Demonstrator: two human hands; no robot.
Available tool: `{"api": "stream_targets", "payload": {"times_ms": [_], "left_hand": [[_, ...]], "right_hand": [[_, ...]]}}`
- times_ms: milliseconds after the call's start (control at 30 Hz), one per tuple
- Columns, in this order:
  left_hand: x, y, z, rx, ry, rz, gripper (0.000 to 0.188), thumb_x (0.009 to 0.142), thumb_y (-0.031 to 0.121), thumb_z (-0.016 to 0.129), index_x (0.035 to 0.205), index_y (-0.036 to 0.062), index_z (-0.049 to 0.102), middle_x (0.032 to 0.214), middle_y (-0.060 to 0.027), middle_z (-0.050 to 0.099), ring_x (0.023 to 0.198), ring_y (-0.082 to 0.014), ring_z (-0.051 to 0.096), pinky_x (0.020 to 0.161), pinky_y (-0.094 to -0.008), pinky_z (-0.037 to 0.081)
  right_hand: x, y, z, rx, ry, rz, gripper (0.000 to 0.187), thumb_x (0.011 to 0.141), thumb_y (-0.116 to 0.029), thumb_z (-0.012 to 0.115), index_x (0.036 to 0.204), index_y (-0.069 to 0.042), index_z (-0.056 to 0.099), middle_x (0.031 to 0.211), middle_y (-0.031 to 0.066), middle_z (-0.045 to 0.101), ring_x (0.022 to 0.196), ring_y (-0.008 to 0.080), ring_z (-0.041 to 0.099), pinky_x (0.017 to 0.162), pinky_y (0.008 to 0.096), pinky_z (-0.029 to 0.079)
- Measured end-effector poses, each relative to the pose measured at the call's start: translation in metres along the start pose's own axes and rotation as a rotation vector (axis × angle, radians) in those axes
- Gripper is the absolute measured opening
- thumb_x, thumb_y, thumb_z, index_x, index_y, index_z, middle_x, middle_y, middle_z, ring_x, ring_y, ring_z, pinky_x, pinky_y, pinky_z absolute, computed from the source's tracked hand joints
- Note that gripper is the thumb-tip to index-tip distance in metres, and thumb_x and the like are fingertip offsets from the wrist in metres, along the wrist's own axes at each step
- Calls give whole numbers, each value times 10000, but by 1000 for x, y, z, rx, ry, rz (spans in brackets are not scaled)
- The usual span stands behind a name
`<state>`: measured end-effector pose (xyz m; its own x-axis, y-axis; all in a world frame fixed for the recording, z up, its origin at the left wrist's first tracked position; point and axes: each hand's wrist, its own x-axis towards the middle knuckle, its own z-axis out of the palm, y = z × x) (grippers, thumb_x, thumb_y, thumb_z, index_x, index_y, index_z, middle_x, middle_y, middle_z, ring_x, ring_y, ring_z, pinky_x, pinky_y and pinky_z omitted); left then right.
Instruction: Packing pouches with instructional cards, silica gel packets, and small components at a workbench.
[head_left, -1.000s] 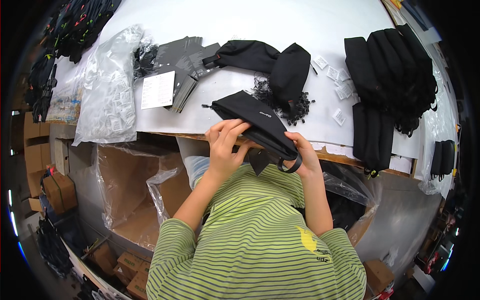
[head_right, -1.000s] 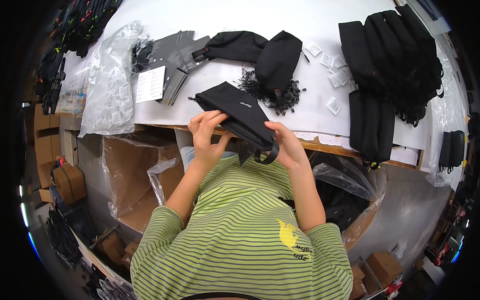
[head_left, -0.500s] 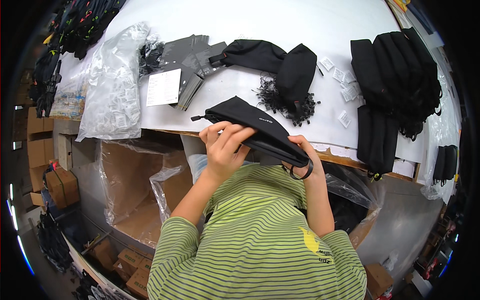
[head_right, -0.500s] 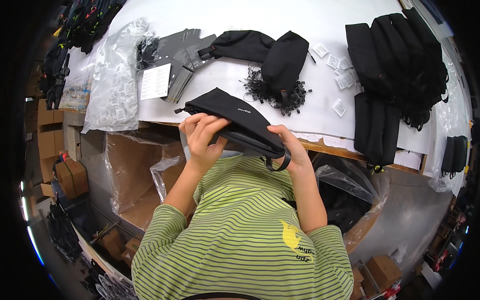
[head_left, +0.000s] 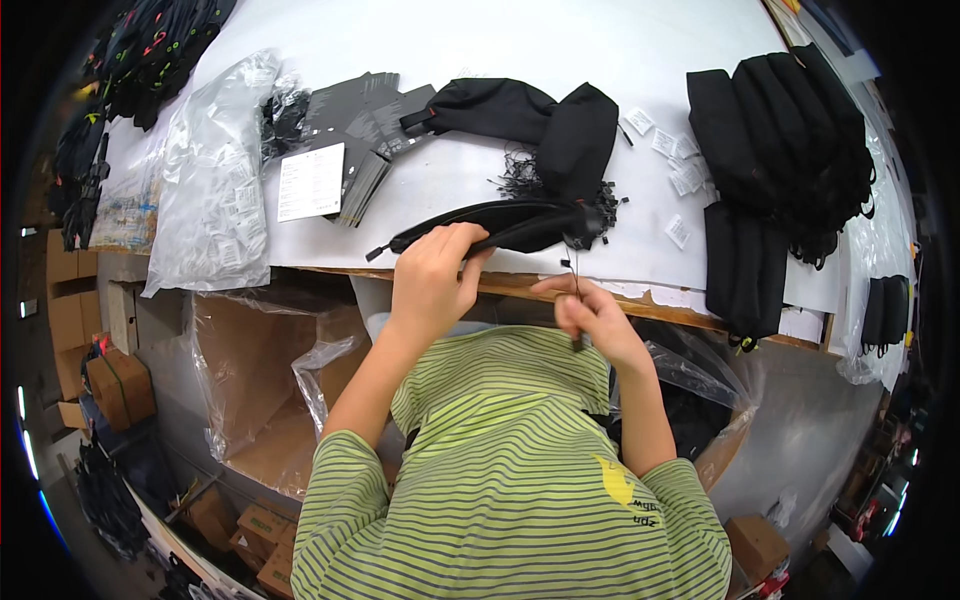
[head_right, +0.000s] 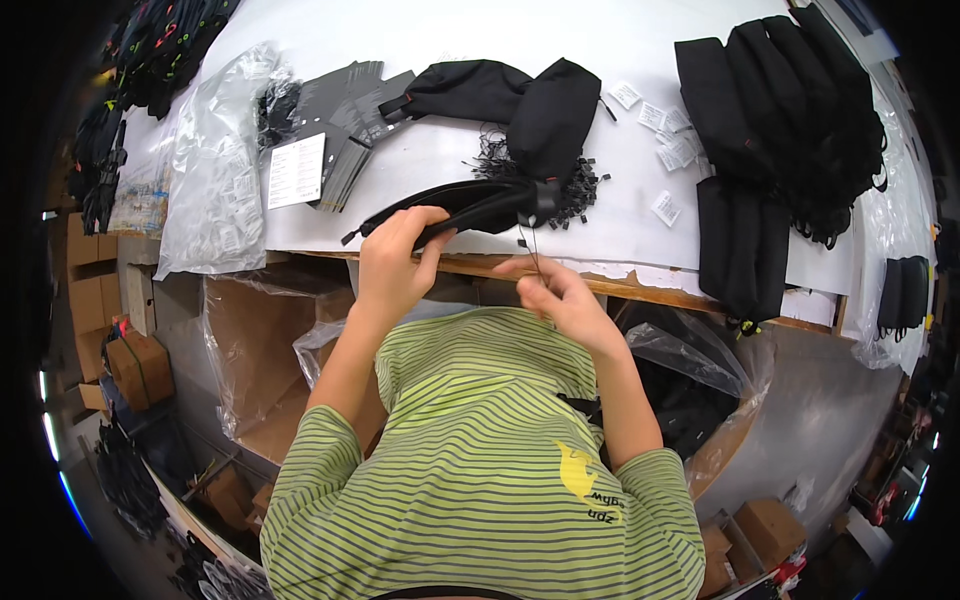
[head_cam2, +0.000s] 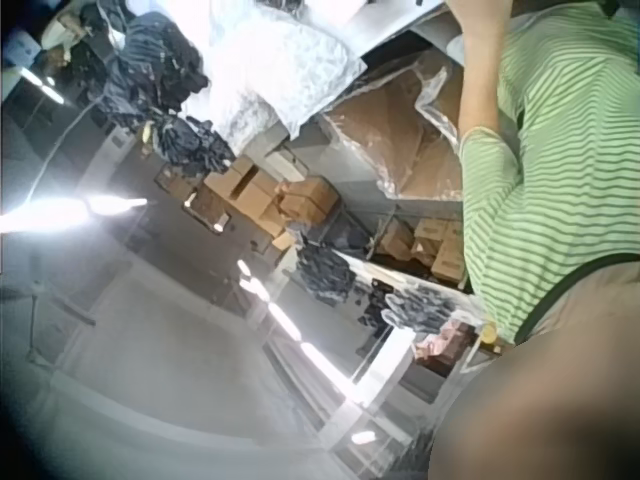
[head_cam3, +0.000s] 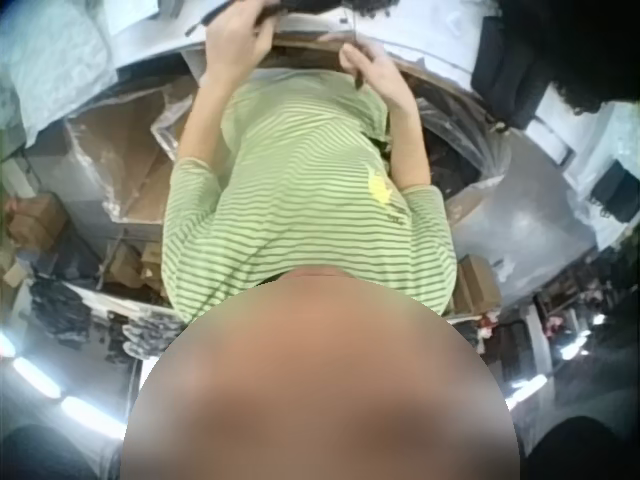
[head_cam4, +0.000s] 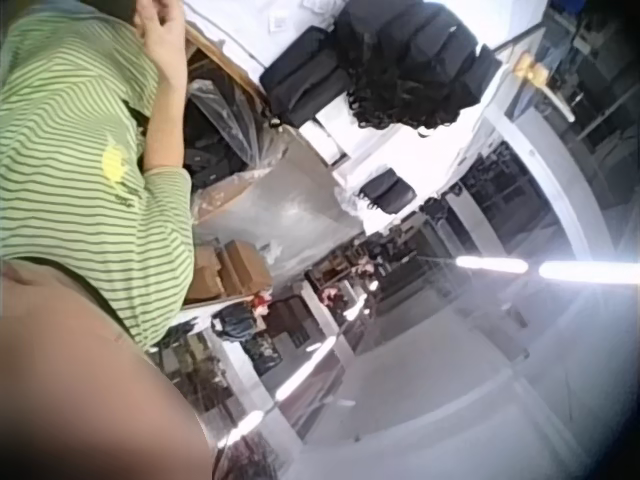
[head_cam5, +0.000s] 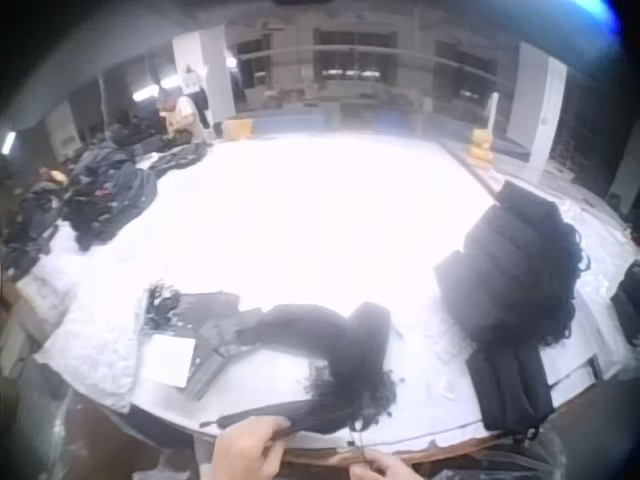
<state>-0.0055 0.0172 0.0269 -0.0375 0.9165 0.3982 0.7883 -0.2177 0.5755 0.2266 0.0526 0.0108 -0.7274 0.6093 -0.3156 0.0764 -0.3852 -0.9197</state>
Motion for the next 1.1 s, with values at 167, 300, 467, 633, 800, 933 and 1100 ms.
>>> {"api": "stream_targets", "payload": {"times_ms": [167,300,467,633,800,933,1100], "left_hand": [[20,-4,-8,-16,-591,-248,204,860,176,612,1030,82,552,736,-129,648,656,-340,606,606,-388,463],[25,-6,-6,21,-795,-60,188,860,199,601,1022,107,626,723,-147,636,722,-333,610,671,-418,467],[31,-6,3,72,-852,-2,208,842,194,591,991,64,659,768,-172,640,776,-349,610,716,-437,466],[45,-8,3,86,-923,-75,263,851,166,550,1076,78,653,827,-166,663,833,-336,625,752,-429,483],[50,-4,2,51,-1064,-114,336,833,124,565,1163,89,619,974,-180,655,915,-350,603,806,-429,464],[54,14,7,106,-1240,-68,425,772,123,566,1194,100,619,1053,-182,646,1006,-334,599,901,-402,469],[43,6,17,38,-1226,-25,378,778,153,586,1148,93,640,1001,-167,662,961,-326,615,870,-404,483]], "right_hand": [[-29,-12,-46,-96,127,50,664,798,-407,631,1314,-48,416,671,-66,288,580,49,273,528,199,208],[-59,-40,-77,-283,91,142,778,692,-119,743,1366,-88,356,734,-36,321,643,70,325,600,206,283],[-79,-44,-88,-478,169,120,536,754,-7,696,1226,-63,448,733,-37,463,710,75,474,692,222,405],[-98,-60,-108,-454,415,191,113,796,-18,672,857,13,581,755,60,660,731,92,627,678,208,482],[-82,-31,-92,257,738,-287,62,834,-91,670,803,-40,652,742,62,665,678,135,628,693,259,502],[-7,10,-54,1139,461,-292,250,940,-331,541,985,-98,619,736,17,573,647,134,493,699,291,422],[25,44,-37,1244,434,-158,392,966,-426,421,1038,-80,589,650,-22,356,590,127,328,554,262,303]]}}
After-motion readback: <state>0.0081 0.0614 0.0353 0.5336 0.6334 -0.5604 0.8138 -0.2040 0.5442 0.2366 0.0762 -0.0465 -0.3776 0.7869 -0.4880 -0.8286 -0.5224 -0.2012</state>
